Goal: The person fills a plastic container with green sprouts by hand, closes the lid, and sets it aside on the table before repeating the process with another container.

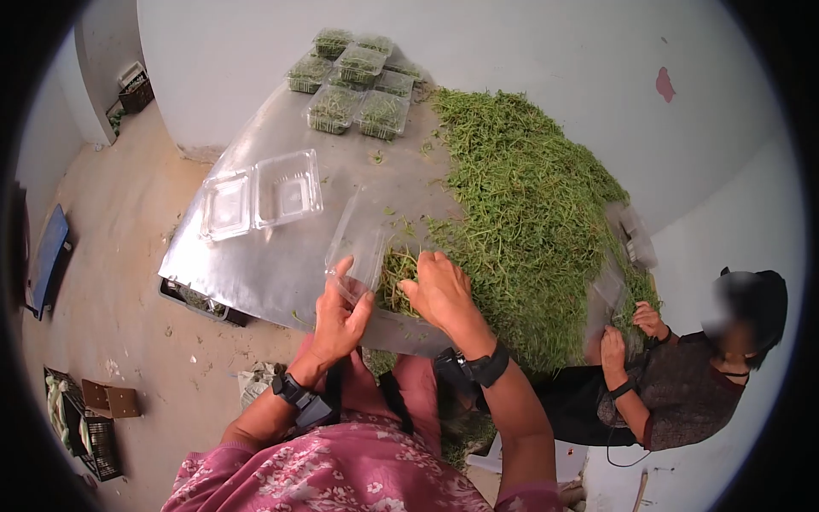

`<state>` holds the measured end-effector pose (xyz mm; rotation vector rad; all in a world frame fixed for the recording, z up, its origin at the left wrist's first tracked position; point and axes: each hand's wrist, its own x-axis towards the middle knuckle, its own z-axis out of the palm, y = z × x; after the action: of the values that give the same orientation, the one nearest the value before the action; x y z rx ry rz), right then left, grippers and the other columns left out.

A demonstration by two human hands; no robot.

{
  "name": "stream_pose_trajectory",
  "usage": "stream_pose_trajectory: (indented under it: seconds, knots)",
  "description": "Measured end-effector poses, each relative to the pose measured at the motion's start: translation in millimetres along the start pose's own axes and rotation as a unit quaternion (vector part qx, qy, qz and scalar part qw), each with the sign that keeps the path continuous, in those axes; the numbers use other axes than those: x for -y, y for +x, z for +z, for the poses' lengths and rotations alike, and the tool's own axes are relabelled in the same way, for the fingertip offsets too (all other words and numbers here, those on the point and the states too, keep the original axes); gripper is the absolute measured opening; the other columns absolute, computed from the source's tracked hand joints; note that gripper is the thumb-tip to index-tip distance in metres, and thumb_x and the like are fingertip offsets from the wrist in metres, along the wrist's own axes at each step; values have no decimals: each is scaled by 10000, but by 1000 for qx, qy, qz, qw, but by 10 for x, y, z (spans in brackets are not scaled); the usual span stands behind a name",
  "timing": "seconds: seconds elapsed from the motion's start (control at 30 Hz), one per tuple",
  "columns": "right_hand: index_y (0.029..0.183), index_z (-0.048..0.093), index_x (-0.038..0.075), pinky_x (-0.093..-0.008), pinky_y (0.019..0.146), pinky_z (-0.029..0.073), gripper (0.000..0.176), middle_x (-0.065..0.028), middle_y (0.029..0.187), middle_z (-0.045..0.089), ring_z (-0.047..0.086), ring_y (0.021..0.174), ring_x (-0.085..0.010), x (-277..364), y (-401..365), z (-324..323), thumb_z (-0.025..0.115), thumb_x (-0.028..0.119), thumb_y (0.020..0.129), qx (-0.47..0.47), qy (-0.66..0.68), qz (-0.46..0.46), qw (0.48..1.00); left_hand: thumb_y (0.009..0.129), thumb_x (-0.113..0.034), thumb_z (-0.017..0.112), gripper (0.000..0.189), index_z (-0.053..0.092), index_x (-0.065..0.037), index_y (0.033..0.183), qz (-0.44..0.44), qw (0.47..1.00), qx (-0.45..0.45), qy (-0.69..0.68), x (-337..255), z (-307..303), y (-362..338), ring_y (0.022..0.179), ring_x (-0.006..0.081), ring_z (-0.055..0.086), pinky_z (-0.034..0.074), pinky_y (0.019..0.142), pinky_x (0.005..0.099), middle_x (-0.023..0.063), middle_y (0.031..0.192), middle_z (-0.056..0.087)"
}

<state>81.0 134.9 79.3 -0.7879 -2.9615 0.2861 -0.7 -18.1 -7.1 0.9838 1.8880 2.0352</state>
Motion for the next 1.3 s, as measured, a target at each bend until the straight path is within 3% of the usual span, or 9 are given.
stream_pose_trajectory:
  seconds: [0.17,0.27,0.37,0.5,0.6,0.63,0.73,0.97,1.3]
  knots:
    - [966,626,-13,-482,774,512,269,-251,1008,623,617,900,-445,-166,6,-22,735,157,788,-33,58,-21,998,876,-86,635,569,386,8,1379,-2,1000,-4,5,10,10,-12,620,180,596,492,602,325,92,757,612]
    - [973,638,4,-411,652,492,241,-179,812,643,636,739,-329,-359,65,98,722,119,778,-69,117,-46,990,885,-47,622,591,358,27,1409,-11,1000,16,5,21,-11,-13,715,122,597,502,679,282,66,820,627]
    - [1013,625,-13,-362,566,480,266,-139,708,644,613,602,-221,-319,51,-69,720,123,804,-78,200,5,977,885,-92,631,566,383,6,1385,8,1000,2,1,20,-4,-10,630,179,603,495,609,323,92,779,622]
    - [1087,580,-58,-303,498,464,334,-135,734,677,584,521,-123,-292,27,-237,700,161,866,-60,262,43,962,887,-89,628,566,383,4,1389,10,1000,2,12,-1,-6,-9,641,169,608,499,617,317,86,794,630]
    - [1089,573,-60,-330,543,488,339,-134,711,664,614,543,-184,-265,-26,-141,702,148,854,-54,235,33,970,887,-84,625,563,384,7,1388,2,1000,2,14,-18,-1,-7,648,160,609,500,621,311,81,798,633]
    - [1108,570,-47,-380,607,511,351,-144,721,659,648,602,-272,-222,-68,-180,706,125,833,-50,192,39,979,887,-82,625,563,384,8,1387,-1,1000,2,12,-18,0,-7,649,157,609,500,622,309,81,798,633]
    - [1089,578,-30,-415,673,519,338,-165,765,674,666,691,-334,-345,-105,-79,709,109,810,-228,50,-58,971,884,-73,627,565,384,10,1388,-9,1000,-6,-10,56,23,-23,652,147,607,499,623,300,78,796,630]
    - [957,593,-40,-448,712,509,238,-234,909,636,650,833,-404,-152,-262,-306,707,96,799,-18,114,22,993,889,2,594,599,330,25,1426,-21,1000,16,-1,-23,9,-22,739,118,573,484,669,265,67,835,605]
    - [902,616,-58,-498,763,532,144,-277,957,646,653,898,-449,50,17,3,622,23,783,86,-21,-5,996,885,-25,611,604,339,25,1422,16,1000,14,7,67,33,-19,643,106,556,468,600,260,54,776,594]
